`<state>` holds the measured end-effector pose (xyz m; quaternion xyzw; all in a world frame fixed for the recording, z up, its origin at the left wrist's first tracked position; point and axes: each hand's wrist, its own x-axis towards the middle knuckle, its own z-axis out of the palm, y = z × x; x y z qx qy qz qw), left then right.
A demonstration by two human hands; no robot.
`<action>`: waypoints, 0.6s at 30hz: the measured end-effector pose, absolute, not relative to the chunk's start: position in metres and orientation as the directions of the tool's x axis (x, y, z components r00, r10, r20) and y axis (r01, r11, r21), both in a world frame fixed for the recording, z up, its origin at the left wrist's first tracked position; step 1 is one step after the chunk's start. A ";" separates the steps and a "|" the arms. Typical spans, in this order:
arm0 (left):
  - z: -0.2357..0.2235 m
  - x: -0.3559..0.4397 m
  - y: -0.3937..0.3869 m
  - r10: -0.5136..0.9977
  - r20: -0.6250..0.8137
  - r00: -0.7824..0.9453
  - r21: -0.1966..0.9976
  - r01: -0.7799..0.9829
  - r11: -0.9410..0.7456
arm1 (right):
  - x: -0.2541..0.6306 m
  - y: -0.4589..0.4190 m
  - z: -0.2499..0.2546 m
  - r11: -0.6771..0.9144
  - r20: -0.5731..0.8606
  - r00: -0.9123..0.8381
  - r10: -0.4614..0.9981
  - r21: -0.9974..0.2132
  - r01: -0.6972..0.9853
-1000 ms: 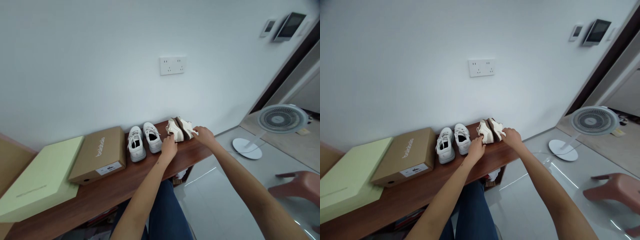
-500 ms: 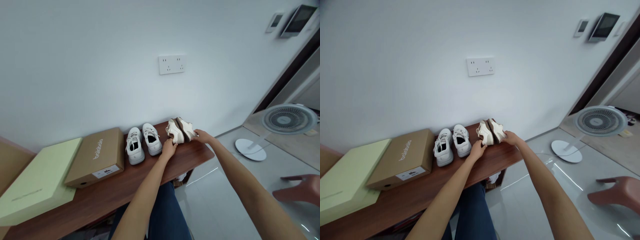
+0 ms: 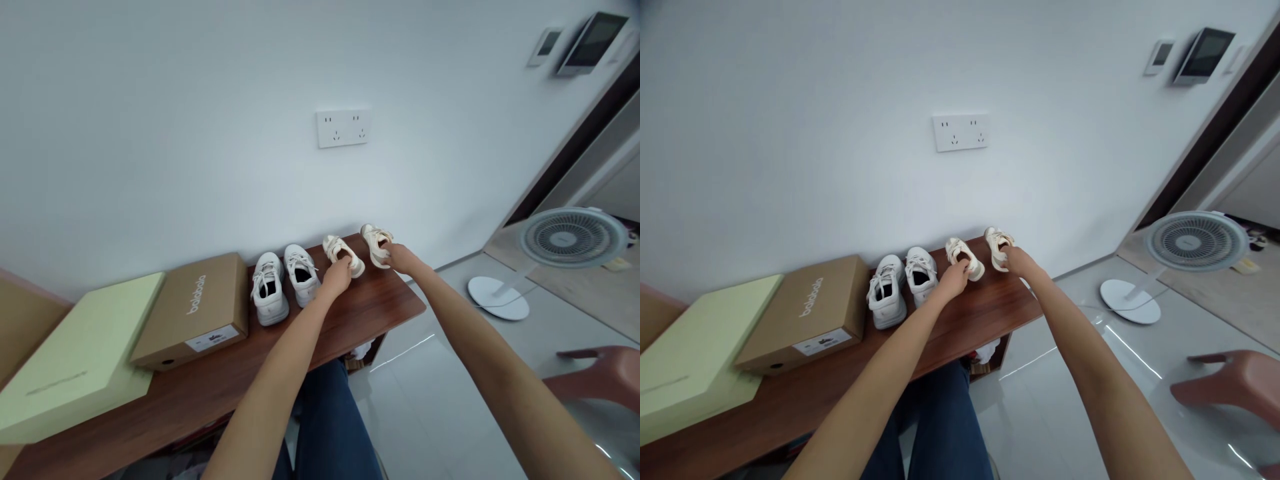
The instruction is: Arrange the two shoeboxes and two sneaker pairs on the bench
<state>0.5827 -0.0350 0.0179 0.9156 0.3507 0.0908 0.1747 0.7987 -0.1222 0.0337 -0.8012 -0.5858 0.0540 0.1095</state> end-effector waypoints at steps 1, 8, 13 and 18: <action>0.022 0.583 -0.034 0.656 0.034 0.754 0.354 0.604 -0.714 | 0.796 -0.120 0.036 -0.286 0.038 0.300 0.953 -0.212 0.935; 0.035 0.591 -0.028 0.605 -0.070 0.793 0.251 0.601 -0.759 | 0.772 -0.101 0.037 -0.247 0.004 0.248 0.969 -0.101 0.964; 0.032 0.591 -0.026 0.604 -0.106 0.790 0.255 0.608 -0.752 | 0.763 -0.095 0.032 -0.228 -0.011 0.228 0.974 -0.092 0.969; 0.029 0.594 -0.022 0.620 -0.118 0.776 0.246 0.627 -0.739 | 0.762 -0.092 0.028 -0.221 -0.018 0.220 0.975 -0.071 0.973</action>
